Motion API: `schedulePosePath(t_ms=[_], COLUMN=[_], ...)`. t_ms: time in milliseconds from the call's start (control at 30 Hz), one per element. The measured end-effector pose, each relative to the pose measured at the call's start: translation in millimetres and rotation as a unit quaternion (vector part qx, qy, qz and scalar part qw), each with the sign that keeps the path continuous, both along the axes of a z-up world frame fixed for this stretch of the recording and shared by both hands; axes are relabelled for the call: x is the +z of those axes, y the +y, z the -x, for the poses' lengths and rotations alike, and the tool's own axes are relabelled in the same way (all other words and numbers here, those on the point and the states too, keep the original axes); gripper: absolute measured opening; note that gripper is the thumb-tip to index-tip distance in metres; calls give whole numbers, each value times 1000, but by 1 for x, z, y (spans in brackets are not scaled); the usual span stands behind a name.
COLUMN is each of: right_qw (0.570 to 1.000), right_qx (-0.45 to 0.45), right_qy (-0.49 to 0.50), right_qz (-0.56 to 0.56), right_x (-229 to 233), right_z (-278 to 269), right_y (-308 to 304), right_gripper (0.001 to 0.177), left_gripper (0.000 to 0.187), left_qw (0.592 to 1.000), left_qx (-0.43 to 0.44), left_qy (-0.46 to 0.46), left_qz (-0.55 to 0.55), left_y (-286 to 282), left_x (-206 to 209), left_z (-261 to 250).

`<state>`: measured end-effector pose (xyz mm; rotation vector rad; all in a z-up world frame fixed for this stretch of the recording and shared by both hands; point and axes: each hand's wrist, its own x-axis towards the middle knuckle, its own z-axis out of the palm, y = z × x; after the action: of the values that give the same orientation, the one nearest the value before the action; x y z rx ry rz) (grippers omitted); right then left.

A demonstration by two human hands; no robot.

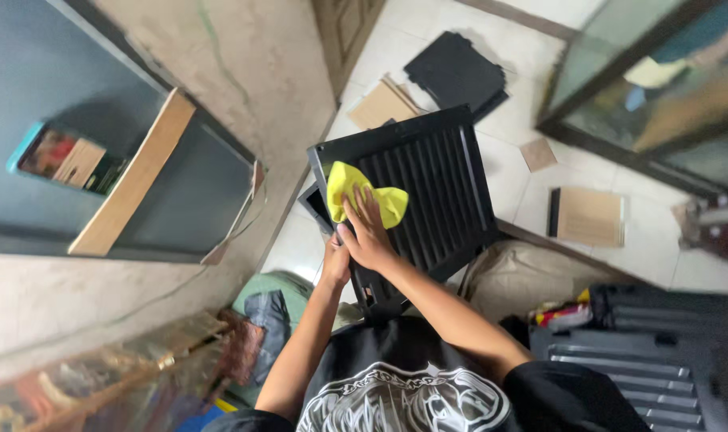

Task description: The person sits on the floor and wipes the interior and exterior surfaces of a black plastic crate with a yellow cloth. They flip the crate to clean different sides, then place it on top of a beige crate.

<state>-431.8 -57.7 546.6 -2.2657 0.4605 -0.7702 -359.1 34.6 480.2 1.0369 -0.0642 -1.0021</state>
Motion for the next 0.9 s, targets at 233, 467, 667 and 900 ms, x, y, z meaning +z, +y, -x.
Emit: schedulePosePath(t_ms=[233, 467, 667, 900], right_qw=[999, 954, 946, 866], right_qx=[-30, 298, 306, 483], right_qy=[24, -25, 105, 107], right_qz=[15, -3, -3, -72], right_x=[-24, -49, -43, 8], right_z=[-12, -26, -26, 31], right_y=[-53, -56, -114, -50], right_gripper=[58, 32, 38, 37], left_gripper=[35, 29, 27, 27], left_qw=[997, 968, 928, 905], left_qx=[75, 241, 336, 411], left_qy=[1, 65, 159, 108], left_qz=[-15, 5, 6, -10], left_y=[13, -8, 11, 43], left_x=[4, 3, 7, 15], left_z=[-4, 35, 85, 95])
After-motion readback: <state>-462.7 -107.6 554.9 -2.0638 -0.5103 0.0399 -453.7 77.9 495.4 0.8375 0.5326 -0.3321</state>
